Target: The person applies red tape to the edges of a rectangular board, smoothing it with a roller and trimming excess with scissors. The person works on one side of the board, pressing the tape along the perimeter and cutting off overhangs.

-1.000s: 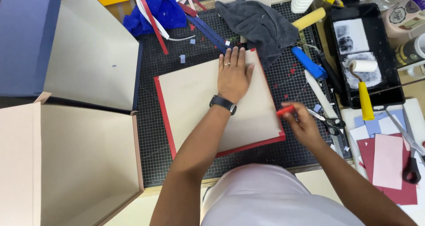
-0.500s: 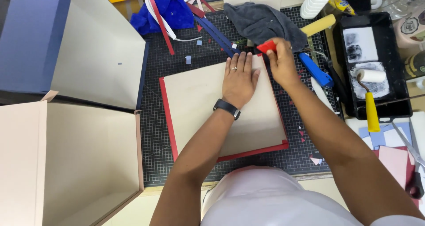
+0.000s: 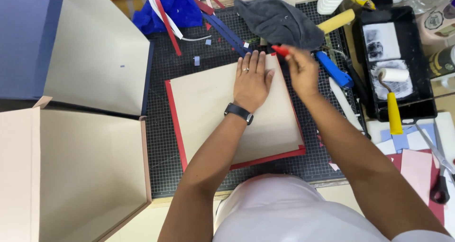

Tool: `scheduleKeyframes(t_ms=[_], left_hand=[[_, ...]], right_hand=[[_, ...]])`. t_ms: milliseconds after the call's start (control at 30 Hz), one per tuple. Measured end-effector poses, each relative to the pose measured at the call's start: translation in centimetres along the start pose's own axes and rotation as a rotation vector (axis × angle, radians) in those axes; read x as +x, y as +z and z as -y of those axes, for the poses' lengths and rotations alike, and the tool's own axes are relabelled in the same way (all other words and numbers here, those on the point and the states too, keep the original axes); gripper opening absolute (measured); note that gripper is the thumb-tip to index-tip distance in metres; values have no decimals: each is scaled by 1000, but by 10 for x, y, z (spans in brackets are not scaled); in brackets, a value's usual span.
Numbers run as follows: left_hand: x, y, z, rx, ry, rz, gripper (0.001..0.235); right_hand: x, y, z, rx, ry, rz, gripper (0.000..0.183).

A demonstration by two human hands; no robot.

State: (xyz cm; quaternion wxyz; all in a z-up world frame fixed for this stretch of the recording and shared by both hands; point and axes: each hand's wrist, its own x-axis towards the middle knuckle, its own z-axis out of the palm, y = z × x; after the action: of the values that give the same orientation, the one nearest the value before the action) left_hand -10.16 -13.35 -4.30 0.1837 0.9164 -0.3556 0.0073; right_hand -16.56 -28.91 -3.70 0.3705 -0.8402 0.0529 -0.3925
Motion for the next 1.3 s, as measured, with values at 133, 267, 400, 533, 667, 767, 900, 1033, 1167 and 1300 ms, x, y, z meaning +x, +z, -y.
scheduleKeyframes(t_ms=[133,267,400,533,667,767,900,1033,1167,1300], left_hand=[[0,-7,0,-17,16,5,62],[-3,-8,-5,-9,21,39,60],[0,-1,-5,25,10,51,60],[-2,-6,-7,29,5,58,60],[-1,-5,-4,35,16,10,59],[-13,-3,-5,39,68,-45,59],[-54,-19,-22,-16,254,18,68],[-79,-37,-45,-14,310,181,84],[-78,-14,-57,81,293,139,93],[-71,5,-64,152,351,-16,90]], right_hand=[[7,-13,15,68,18,-57,19],[-31,-36,53,72,74,46,19],[-84,-93,93,83,124,188,23],[-152,-144,124,20,192,276,31],[-164,-166,138,53,349,316,28],[-160,-166,109,-86,459,257,27],[-195,-150,29,-408,521,339,37],[-167,-173,28,-511,370,252,34],[-131,-232,-14,-836,305,16,41],[-131,-255,-78,-1175,481,328,66]])
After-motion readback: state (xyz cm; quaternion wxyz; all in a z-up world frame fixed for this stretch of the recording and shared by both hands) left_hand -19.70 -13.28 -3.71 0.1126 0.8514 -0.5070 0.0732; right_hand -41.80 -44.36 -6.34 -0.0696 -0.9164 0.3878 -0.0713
